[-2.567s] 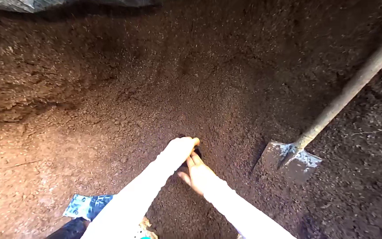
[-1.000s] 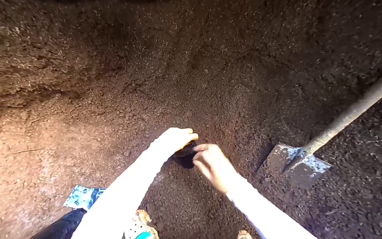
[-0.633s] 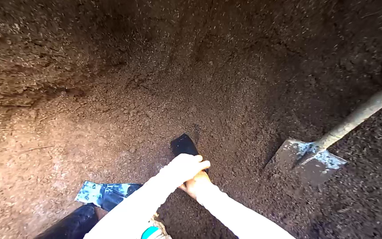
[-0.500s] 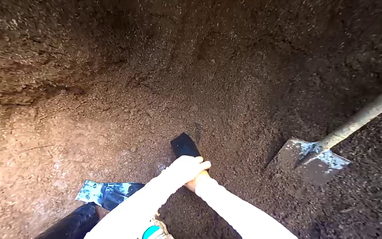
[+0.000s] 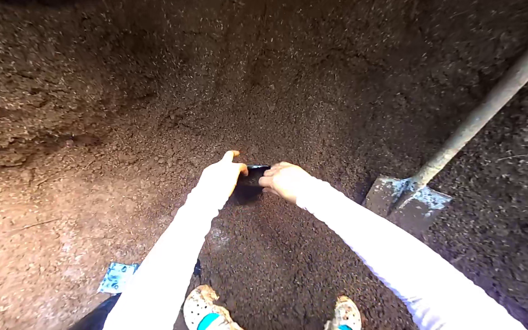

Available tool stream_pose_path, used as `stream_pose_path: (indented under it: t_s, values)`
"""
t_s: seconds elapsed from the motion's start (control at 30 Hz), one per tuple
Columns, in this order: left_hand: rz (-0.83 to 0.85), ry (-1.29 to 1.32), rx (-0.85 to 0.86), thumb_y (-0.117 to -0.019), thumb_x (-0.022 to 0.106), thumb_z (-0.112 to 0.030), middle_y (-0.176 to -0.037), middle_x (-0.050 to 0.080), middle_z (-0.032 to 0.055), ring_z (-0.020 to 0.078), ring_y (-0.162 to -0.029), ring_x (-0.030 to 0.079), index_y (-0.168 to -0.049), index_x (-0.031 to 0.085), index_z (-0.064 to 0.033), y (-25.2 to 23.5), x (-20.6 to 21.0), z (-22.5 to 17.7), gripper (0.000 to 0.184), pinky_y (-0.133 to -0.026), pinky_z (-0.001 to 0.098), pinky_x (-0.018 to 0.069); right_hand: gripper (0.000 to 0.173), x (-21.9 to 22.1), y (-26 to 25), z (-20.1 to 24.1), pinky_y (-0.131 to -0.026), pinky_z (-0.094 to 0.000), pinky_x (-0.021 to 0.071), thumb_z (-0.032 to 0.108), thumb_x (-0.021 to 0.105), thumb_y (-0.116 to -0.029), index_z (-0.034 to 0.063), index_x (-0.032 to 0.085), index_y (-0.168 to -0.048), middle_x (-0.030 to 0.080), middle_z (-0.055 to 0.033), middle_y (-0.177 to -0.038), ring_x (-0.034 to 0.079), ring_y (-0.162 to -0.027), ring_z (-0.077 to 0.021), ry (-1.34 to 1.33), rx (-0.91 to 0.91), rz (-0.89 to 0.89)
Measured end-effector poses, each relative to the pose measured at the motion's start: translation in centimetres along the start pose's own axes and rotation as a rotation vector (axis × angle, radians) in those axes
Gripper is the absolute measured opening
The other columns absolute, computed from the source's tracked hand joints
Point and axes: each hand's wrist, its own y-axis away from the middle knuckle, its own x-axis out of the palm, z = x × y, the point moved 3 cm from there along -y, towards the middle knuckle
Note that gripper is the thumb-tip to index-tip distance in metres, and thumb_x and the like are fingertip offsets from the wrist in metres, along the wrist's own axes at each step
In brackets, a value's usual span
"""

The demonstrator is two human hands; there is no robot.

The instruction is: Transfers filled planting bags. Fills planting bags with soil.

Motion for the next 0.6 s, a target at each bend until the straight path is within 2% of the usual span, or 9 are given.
stream_pose_path:
  t_s: [0.1,0.17,0.23,0.3,0.33,0.37,0.43,0.53,0.6]
  values:
    - [0.06,-0.008,-0.006,-0.1027,0.046,0.002,-0.158,0.049,0.007,0.0339,-0.132,0.059,-0.148,0.057,-0.0199,0.4,1.9,0.2,0.051,-0.102,0.0595,0.0512,0.02,1.6,0.7,-1.5,-0.111,-0.0539,0.0426,0.024,0.067,-0.099,0.0065,0.076,-0.105,0.071,-0.0136,-0.118,0.062,-0.123,-0.0319,-0.216,-0.092,-0.325]
    - [0.001,0.09,0.022,-0.1044,0.043,-0.002,-0.155,0.051,0.01,0.0313,-0.14,0.053,-0.153,0.05,-0.0151,0.3,1.9,0.5,0.051,-0.112,0.0573,0.0445,0.025,2.3,-0.2,-4.3,-0.112,-0.0491,0.0439,0.022,0.06,-0.1016,0.0044,0.074,-0.113,0.067,-0.0152,-0.127,0.058,-0.128,-0.0316,-0.443,-0.01,-0.497]
    - [-0.156,0.278,0.053,-0.1093,0.044,-0.015,-0.153,0.053,0.011,0.0268,-0.141,0.052,-0.149,0.054,-0.0119,0.9,1.5,0.9,0.041,-0.117,0.0515,0.0408,0.035,3.4,-2.3,-7.7,-0.117,-0.0495,0.0394,0.022,0.047,-0.1082,0.0046,0.067,-0.13,0.062,-0.0171,-0.139,0.054,-0.134,-0.0327,-0.593,0.165,-0.448]
    - [-0.407,0.574,-0.046,-0.1101,0.044,-0.025,-0.148,0.056,0.0119,0.0218,-0.132,0.058,-0.145,0.055,-0.0084,2.8,2.9,1.8,0.04,-0.11,0.0442,0.048,0.041,5.8,-5.3,-10.9,-0.121,-0.0533,0.0324,0.026,0.038,-0.1121,0.0104,0.058,-0.145,0.055,-0.0172,-0.149,0.047,-0.142,-0.0351,-0.643,0.299,-0.295]
    - [-0.534,0.704,-0.144,-0.1092,0.04,-0.027,-0.145,0.057,0.0134,0.0211,-0.123,0.061,-0.144,0.053,-0.0058,4.1,4.9,2.5,0.042,-0.102,0.042,0.0513,0.044,7.5,-7.0,-12.1,-0.123,-0.0561,0.0285,0.03,0.035,-0.1128,0.0152,0.054,-0.15,0.051,-0.0159,-0.154,0.042,-0.146,-0.0362,-0.643,0.334,-0.219]
    - [-0.593,0.776,-0.243,-0.1093,0.036,-0.026,-0.143,0.056,0.0179,0.0241,-0.123,0.06,-0.143,0.049,-0.0007,5.2,7.5,3.2,0.044,-0.101,0.0425,0.051,0.047,9.5,-8.4,-13.1,-0.123,-0.0594,0.0256,0.035,0.032,-0.1129,0.02,0.051,-0.152,0.048,-0.014,-0.157,0.038,-0.149,-0.0371,-0.632,0.354,-0.171]
    - [-0.468,0.762,-0.406,-0.1106,0.033,-0.025,-0.146,0.052,0.0257,0.0334,-0.135,0.052,-0.143,0.047,0.007,7.5,13.6,4.0,0.048,-0.114,0.0471,0.0427,0.049,13.7,-9.9,-13.9,-0.125,-0.0586,0.0231,0.04,0.029,-0.1125,0.0209,0.056,-0.149,0.049,-0.0089,-0.157,0.035,-0.152,-0.0334,-0.605,0.365,-0.144]
    - [-0.26,0.535,-0.39,-0.1064,0.043,-0.035,-0.158,0.04,0.0284,0.0487,-0.147,0.036,-0.146,0.053,0.0018,11.5,22.5,2.8,0.055,-0.122,0.0604,0.0243,0.046,17.6,-7.3,-11.3,-0.125,-0.0522,0.0242,0.035,0.035,-0.1117,0.0113,0.064,-0.14,0.052,-0.0118,-0.153,0.037,-0.15,-0.0318,-0.614,0.388,-0.238]
    - [-0.24,0.456,-0.318,-0.1022,0.043,-0.05,-0.157,0.041,0.028,0.0513,-0.145,0.037,-0.148,0.054,-0.0023,13.3,25.3,0.7,0.067,-0.12,0.0628,0.0251,0.043,20.3,-4.1,-8.2,-0.122,-0.0545,0.0285,0.031,0.04,-0.1102,0.0071,0.068,-0.133,0.057,-0.0155,-0.146,0.042,-0.145,-0.0355,-0.62,0.378,-0.325]
